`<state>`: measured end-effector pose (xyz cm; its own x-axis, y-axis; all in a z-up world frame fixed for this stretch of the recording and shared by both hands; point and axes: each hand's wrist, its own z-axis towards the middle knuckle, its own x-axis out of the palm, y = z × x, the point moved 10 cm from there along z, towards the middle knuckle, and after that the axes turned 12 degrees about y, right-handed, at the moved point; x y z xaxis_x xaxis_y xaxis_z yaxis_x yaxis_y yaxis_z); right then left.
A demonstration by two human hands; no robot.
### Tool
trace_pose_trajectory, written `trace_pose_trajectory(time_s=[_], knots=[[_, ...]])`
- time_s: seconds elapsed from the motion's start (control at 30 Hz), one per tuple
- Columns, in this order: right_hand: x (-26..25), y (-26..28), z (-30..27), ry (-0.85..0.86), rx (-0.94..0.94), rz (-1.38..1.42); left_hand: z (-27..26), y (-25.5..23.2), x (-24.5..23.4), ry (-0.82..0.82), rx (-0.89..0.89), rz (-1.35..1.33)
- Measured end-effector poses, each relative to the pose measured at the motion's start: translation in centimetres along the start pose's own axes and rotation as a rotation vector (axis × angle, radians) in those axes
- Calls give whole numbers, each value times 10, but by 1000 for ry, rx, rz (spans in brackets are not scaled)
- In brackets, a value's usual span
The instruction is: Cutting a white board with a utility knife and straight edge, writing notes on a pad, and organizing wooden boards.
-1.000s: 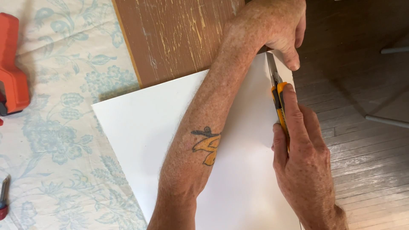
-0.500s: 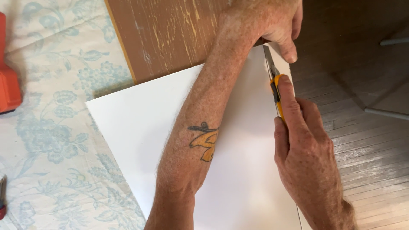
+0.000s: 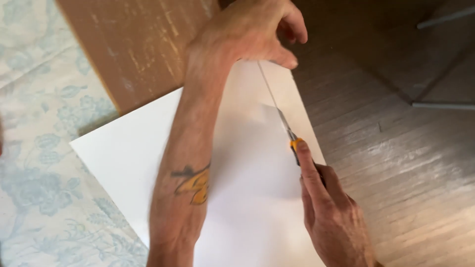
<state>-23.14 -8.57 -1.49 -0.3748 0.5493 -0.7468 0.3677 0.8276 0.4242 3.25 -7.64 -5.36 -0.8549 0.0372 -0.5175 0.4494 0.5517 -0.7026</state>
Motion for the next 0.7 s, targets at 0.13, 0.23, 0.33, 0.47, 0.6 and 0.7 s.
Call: trace_pose_trajectory(time_s=[0.13,0.23,0.33,0.47,0.6,0.7], knots=[[-4,8,-4,-50,-2,-78,-28,-68,26,-395,587,332],[-7,13,-3,-46,-25,-80,-95,-88,39,-519,756,319],[-9,18,-3,-44,-64,-83,-93,-63,85,-281,631,683],[-15,17,-4,-109,-71,-151,-86,-59,82,-185,623,636],[-12,15,-2,-46,-47,-129,-84,-58,81,-192,625,613],[-10,17,-5,-38,-52,-114,-88,-58,81,-221,668,644]])
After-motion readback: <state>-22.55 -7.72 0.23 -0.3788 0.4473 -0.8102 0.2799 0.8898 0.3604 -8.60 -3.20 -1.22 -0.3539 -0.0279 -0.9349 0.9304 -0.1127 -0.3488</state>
